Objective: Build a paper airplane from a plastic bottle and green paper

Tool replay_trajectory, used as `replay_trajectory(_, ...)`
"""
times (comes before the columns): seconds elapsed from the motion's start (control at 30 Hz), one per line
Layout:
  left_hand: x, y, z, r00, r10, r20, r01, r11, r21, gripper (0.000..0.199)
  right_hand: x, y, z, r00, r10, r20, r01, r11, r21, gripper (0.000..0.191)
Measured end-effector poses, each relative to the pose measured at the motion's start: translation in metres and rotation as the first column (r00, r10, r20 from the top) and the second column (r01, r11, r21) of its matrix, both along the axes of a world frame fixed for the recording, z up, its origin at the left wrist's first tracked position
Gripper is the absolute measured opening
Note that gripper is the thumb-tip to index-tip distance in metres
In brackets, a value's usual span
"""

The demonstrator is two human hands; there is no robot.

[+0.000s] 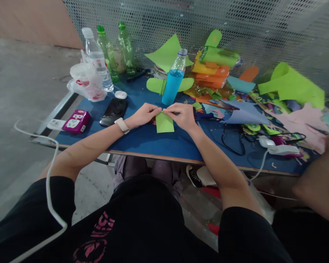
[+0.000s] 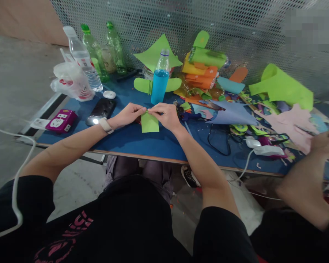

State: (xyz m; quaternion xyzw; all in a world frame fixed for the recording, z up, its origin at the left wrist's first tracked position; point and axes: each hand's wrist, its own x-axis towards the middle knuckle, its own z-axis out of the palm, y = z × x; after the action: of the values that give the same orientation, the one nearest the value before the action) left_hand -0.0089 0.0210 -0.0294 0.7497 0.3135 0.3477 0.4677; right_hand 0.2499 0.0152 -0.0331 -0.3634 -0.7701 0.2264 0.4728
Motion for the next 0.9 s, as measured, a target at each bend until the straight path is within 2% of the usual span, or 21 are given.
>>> replay_trajectory(0.17,-0.003,0.006,-0.001,0.999,-0.003,-0.041,0.008,0.994,0.111,0.078,0.003,0.003,-0.005,1.000,0.000,0.028,-0.001,0.999,0.055,0.040)
replay_trajectory(0.37,-0.007,0.008,-0.004,0.987,0.081,-0.140,-0.043,0.966,0.257,0.041,0.003,0.007,-0.011,0.999,0.015,0.028,-0.017,0.997,0.070,0.051)
replay_trajectory(0.43,-0.009,0.008,-0.004,0.981,0.112,-0.158,-0.054,0.941,0.334,0.032,0.002,0.007,-0.012,1.000,0.028,0.012,-0.028,0.999,0.022,0.055)
replay_trajectory(0.57,-0.012,0.010,-0.006,0.975,0.145,-0.167,-0.059,0.898,0.435,0.026,-0.001,0.008,-0.014,0.993,0.061,-0.106,-0.077,0.984,-0.163,0.063)
replay_trajectory(0.73,-0.016,0.016,-0.007,0.970,0.184,-0.159,-0.088,0.875,0.476,0.030,0.000,0.011,-0.013,0.970,0.069,-0.233,-0.147,0.931,-0.335,0.065)
replay_trajectory(0.9,-0.018,0.019,-0.006,0.970,0.184,-0.159,-0.087,0.874,0.479,0.031,0.000,0.010,-0.008,0.970,0.039,-0.241,-0.133,0.911,-0.390,0.066)
